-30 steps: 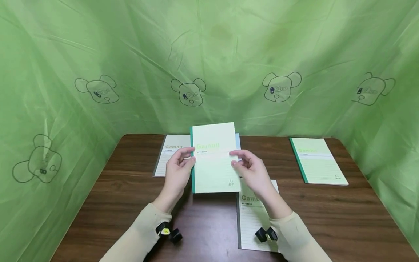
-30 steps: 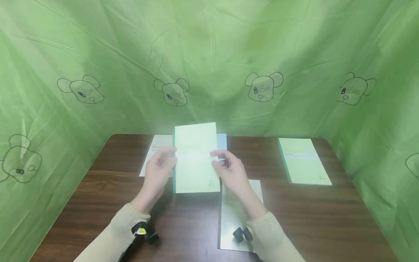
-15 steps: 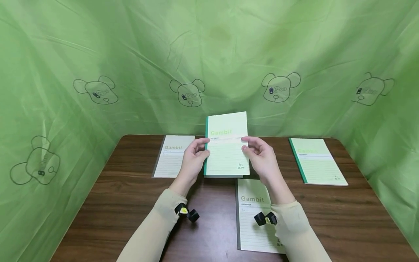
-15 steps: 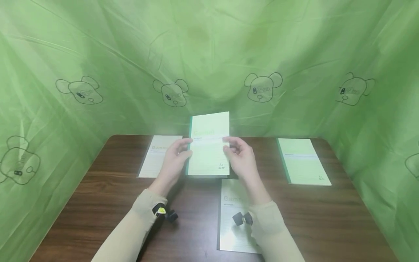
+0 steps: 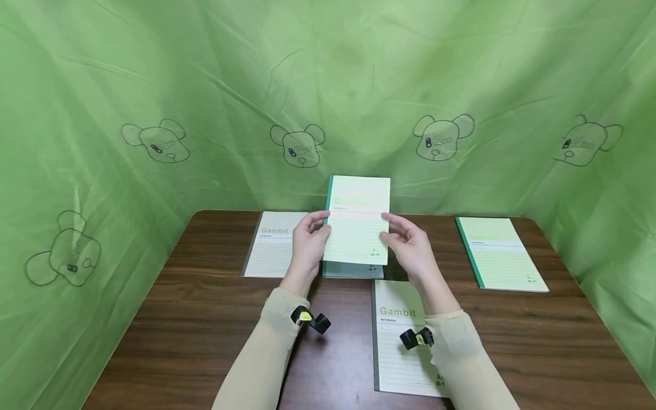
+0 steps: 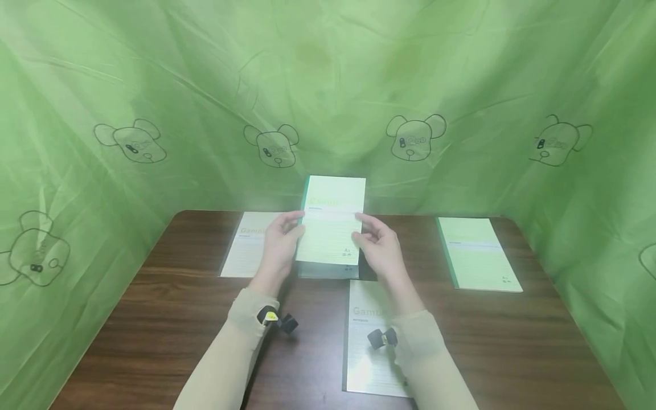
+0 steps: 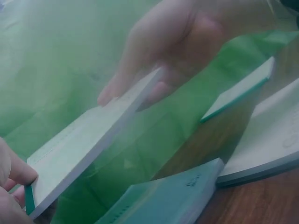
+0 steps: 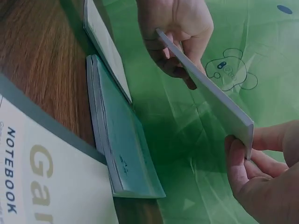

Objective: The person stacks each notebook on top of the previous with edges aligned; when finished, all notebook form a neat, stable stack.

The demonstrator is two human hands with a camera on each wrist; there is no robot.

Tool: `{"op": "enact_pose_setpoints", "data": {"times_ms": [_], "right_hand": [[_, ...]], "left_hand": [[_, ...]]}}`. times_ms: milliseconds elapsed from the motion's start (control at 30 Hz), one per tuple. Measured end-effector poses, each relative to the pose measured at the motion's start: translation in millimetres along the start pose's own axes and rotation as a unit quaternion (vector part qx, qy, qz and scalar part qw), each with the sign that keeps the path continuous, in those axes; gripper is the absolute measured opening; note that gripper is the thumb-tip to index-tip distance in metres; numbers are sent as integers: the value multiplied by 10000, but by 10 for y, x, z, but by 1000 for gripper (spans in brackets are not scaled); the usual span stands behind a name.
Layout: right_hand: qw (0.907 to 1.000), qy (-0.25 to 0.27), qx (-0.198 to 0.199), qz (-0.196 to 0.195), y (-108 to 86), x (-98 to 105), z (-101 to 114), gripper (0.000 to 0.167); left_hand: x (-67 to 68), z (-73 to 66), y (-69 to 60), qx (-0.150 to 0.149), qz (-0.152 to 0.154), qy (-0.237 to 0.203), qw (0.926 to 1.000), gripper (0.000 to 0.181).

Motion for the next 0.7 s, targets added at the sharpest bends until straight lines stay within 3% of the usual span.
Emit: {"op": "enact_pose_setpoints", "data": {"times_ms": [233,400,700], "right_hand": [[9998,159,-109,-8,38,76,-149,57],[9994,293,-177,-12,52,109,-245,58],[9994,-24,-336,-74,137,164,-424,48]], "left_hand": [[-30,123,5,182,0,-35,9998,28],[-36,186,23,305,115,228,9992,28],[-45,325,62,594,510,839,9934,52]]}}
Point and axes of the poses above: each hand's wrist, its own y-axis towards the middle knuckle, its own x-axis out of the back of the hand, z = x × y, the point moved 9 cm from there along y, towards the middle knuckle, and after that the axes turned 12 degrees about z, right-handed, at the moved point
